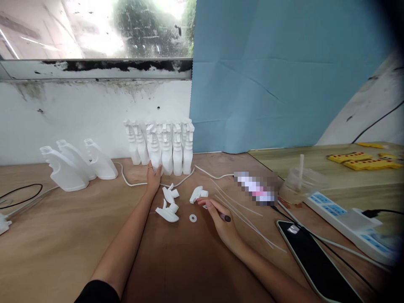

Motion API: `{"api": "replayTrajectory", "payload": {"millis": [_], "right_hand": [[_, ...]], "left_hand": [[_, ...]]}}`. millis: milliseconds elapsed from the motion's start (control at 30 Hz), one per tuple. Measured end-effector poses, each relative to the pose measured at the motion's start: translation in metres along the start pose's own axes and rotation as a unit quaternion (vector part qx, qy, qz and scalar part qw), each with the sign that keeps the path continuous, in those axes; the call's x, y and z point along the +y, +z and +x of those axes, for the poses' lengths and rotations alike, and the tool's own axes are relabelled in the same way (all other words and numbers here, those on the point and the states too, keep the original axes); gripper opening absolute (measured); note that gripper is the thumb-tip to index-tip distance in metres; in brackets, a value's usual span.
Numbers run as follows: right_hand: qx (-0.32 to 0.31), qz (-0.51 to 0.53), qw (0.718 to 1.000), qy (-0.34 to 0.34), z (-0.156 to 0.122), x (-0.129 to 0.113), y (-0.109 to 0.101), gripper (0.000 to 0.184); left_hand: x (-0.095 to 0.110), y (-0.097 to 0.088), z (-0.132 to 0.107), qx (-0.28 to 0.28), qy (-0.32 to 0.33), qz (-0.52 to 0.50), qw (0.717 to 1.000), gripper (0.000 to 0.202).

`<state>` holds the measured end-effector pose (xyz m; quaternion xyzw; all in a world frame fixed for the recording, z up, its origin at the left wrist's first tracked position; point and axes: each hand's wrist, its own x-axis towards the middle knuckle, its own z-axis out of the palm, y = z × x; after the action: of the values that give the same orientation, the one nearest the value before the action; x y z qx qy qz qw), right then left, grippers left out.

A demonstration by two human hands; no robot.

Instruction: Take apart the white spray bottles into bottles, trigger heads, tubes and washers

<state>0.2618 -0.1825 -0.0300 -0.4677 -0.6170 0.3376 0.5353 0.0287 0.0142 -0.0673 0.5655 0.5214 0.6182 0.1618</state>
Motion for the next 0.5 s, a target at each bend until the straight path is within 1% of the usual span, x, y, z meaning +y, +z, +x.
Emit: {"api": "replayTrajectory", "payload": {"millis": [67, 167, 233, 300, 367, 433, 500], "right_hand": [[-0.001, 0.001, 1.000, -0.005, 0.000, 0.000, 0.000, 0.032], [-0.001, 0.002, 1.000, -0.030, 0.000, -0.001, -0.002, 0.032], [0.005, -0.001, 0.999, -0.044, 0.000, 0.001, -0.004, 0.034], [0.027, -0.003, 0.998, -0.048, 0.000, 0.003, -0.007, 0.040], [0.044, 0.009, 0.998, -0.036, 0.000, 0.004, -0.008, 0.047], [0.038, 0.034, 0.999, 0.002, -0.001, 0.004, -0.009, 0.050], [0.018, 0.061, 0.997, 0.043, -0.002, 0.002, -0.009, 0.047]], "left_hand": [[0.003, -0.001, -0.002, 0.017, 0.006, 0.002, 1.000, 0.046], [0.013, -0.008, -0.007, 0.060, 0.019, 0.004, 0.998, 0.048], [0.022, -0.016, -0.015, 0.085, 0.033, 0.006, 0.996, 0.050], [0.031, -0.026, -0.026, 0.096, 0.051, 0.009, 0.994, 0.051], [0.039, -0.038, -0.040, 0.089, 0.069, 0.017, 0.993, 0.051], [0.044, -0.052, -0.054, 0.064, 0.108, 0.047, 0.991, 0.051], [0.050, -0.066, -0.068, 0.019, 0.175, 0.091, 0.980, 0.052]]}}
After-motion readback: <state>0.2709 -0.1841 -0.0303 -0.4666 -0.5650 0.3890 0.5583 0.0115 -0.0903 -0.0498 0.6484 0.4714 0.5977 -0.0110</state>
